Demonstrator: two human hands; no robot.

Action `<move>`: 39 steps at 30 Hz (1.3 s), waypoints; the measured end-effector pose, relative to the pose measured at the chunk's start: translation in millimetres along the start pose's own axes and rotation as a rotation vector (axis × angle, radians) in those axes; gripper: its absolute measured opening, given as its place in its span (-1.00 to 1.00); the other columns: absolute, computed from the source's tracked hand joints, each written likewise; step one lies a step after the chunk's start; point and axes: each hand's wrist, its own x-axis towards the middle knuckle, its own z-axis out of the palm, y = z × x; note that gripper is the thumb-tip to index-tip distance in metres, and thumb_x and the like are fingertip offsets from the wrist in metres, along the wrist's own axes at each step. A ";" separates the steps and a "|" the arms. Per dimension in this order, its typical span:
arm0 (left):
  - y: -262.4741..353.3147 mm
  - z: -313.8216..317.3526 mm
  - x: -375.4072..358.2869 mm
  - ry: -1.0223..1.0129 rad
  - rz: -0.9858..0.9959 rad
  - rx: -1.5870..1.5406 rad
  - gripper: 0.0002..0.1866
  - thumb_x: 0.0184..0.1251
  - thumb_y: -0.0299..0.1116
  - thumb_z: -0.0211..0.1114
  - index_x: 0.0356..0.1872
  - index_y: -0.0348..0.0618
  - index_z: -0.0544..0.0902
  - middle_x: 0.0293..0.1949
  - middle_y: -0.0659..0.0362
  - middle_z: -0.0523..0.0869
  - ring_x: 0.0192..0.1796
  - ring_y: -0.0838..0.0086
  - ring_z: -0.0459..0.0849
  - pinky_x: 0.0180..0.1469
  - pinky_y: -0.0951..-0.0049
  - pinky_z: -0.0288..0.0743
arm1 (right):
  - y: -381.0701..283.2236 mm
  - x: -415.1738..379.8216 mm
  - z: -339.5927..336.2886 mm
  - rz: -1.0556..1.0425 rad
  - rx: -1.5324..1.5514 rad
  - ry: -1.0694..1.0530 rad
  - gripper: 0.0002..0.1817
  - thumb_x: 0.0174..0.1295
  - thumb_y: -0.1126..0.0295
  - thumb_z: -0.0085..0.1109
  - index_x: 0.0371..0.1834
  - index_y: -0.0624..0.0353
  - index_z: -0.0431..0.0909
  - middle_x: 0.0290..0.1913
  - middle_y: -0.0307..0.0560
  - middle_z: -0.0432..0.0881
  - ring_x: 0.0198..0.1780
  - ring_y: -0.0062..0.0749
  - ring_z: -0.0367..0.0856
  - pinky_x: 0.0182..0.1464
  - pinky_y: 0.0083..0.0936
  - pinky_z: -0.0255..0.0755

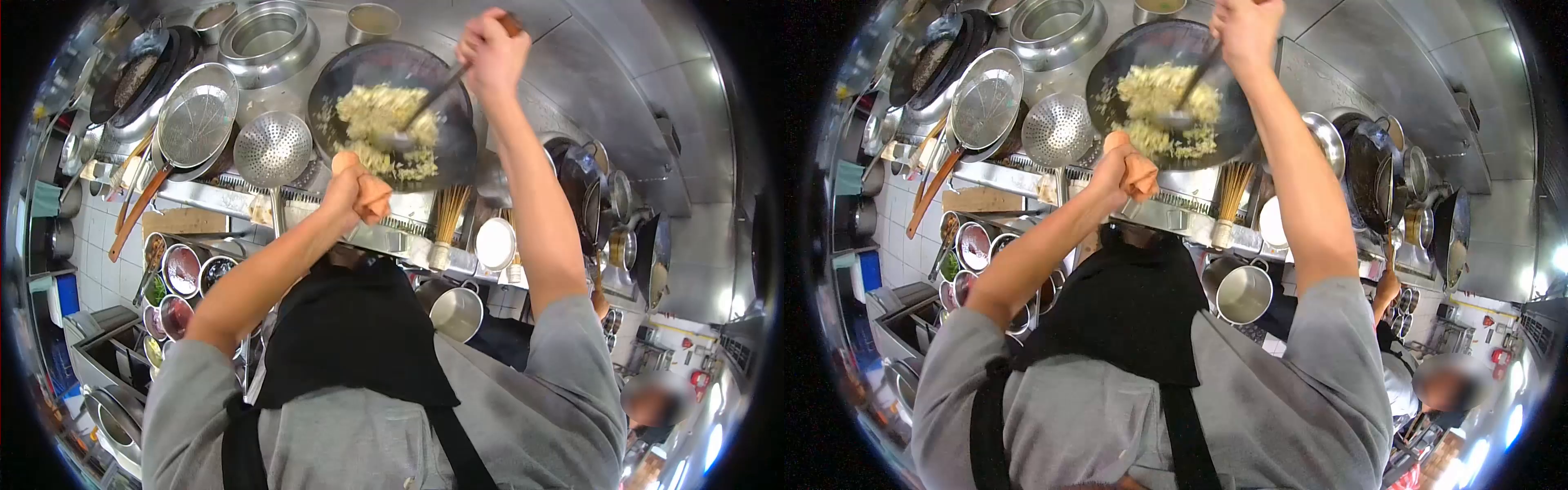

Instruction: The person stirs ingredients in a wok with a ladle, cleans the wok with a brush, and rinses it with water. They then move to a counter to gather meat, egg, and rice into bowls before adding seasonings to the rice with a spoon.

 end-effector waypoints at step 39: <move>-15.6 -17.9 109.0 0.256 0.029 0.046 -0.69 0.21 -0.33 0.16 -0.03 -0.13 0.41 -0.22 0.01 0.63 -0.41 0.10 0.71 -0.52 -0.18 0.50 | -0.3 -61.2 -40.4 -0.178 -0.097 -0.078 -0.92 -0.05 0.63 0.12 -0.58 0.23 0.46 -0.53 -0.24 0.50 -0.50 -0.57 0.43 -0.42 -0.62 0.34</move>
